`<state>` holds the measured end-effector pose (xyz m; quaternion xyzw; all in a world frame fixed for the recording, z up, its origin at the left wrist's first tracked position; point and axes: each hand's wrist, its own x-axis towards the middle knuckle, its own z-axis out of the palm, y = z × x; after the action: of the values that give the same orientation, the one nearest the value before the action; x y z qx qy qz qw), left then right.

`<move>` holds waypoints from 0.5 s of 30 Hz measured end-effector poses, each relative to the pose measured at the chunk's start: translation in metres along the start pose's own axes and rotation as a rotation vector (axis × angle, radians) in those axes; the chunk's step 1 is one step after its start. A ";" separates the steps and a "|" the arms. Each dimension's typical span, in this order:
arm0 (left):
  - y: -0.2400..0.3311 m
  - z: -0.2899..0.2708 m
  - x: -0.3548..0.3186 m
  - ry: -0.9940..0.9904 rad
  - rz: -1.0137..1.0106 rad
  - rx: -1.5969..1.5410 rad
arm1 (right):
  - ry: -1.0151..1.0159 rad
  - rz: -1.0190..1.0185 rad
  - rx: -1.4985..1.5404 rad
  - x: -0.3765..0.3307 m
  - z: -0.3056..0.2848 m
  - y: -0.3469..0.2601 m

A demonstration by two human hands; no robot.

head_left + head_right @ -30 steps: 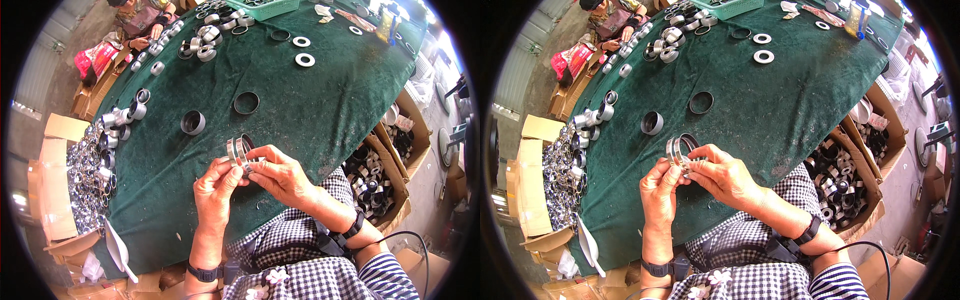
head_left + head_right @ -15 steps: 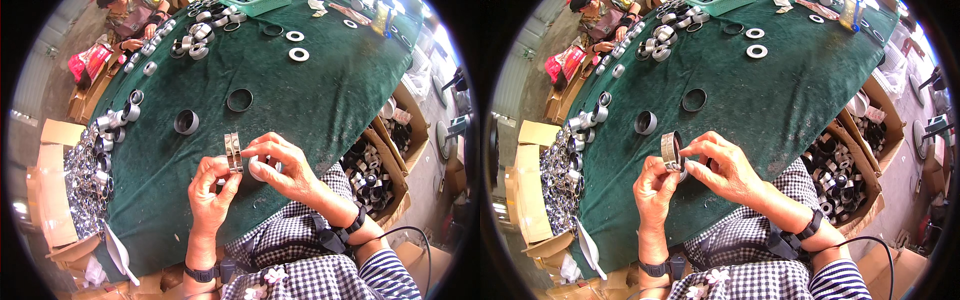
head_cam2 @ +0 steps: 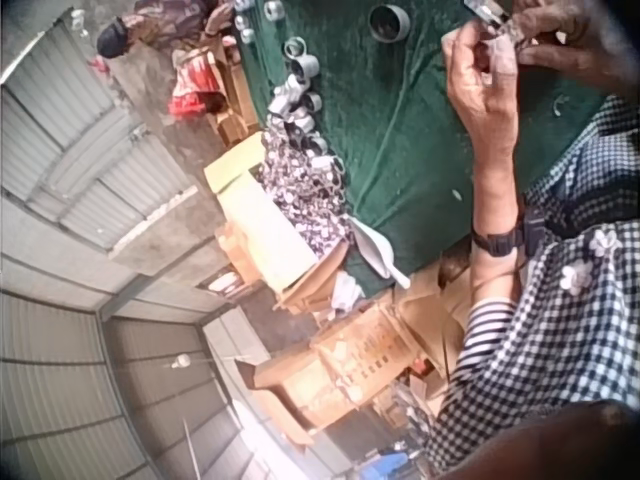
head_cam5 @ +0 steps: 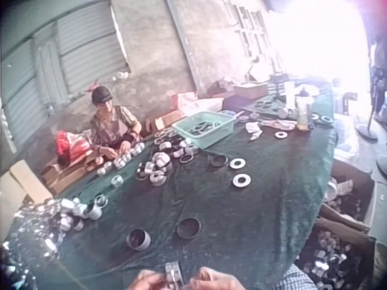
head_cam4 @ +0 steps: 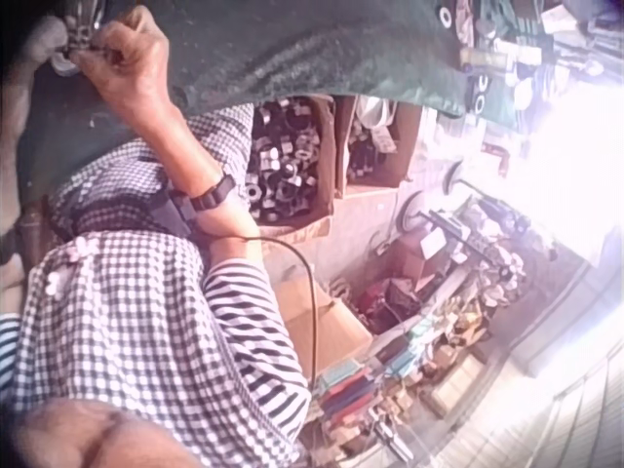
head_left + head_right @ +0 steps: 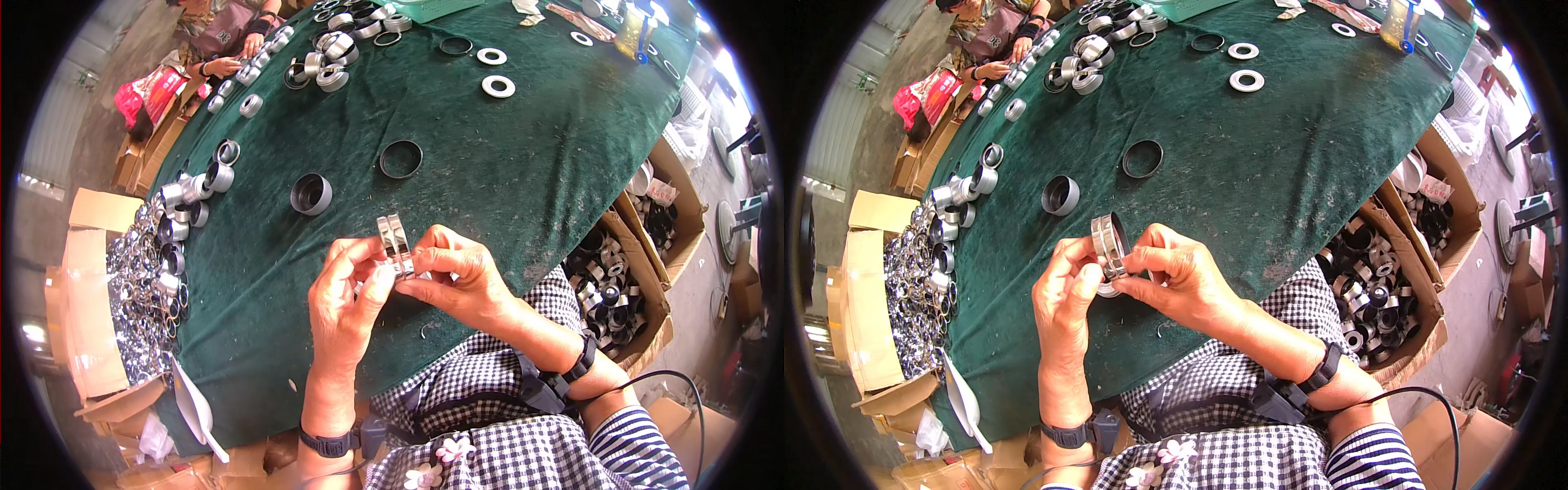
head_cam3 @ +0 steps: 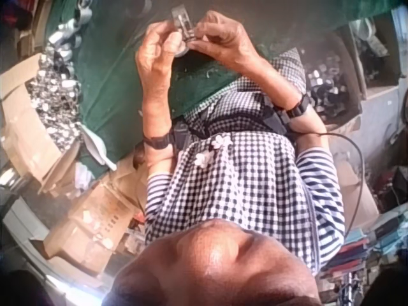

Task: The person assembles small metal rings and cylindrical metal parts by hand at a workstation.

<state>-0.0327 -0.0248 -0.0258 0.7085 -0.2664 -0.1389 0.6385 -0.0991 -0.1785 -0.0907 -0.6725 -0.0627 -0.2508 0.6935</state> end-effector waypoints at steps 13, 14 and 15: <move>-0.016 -0.001 -0.009 0.048 -0.010 0.006 | 0.071 -0.040 -0.111 0.017 -0.015 -0.013; -0.016 0.000 -0.009 0.036 0.005 0.015 | 0.061 -0.091 -0.133 0.018 -0.014 -0.013; -0.015 0.001 -0.009 0.034 0.006 0.014 | 0.024 -0.077 -0.117 0.018 -0.013 -0.013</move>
<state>-0.0375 -0.0202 -0.0424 0.7144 -0.2583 -0.1231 0.6385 -0.0921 -0.1959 -0.0726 -0.7058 -0.0654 -0.2885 0.6437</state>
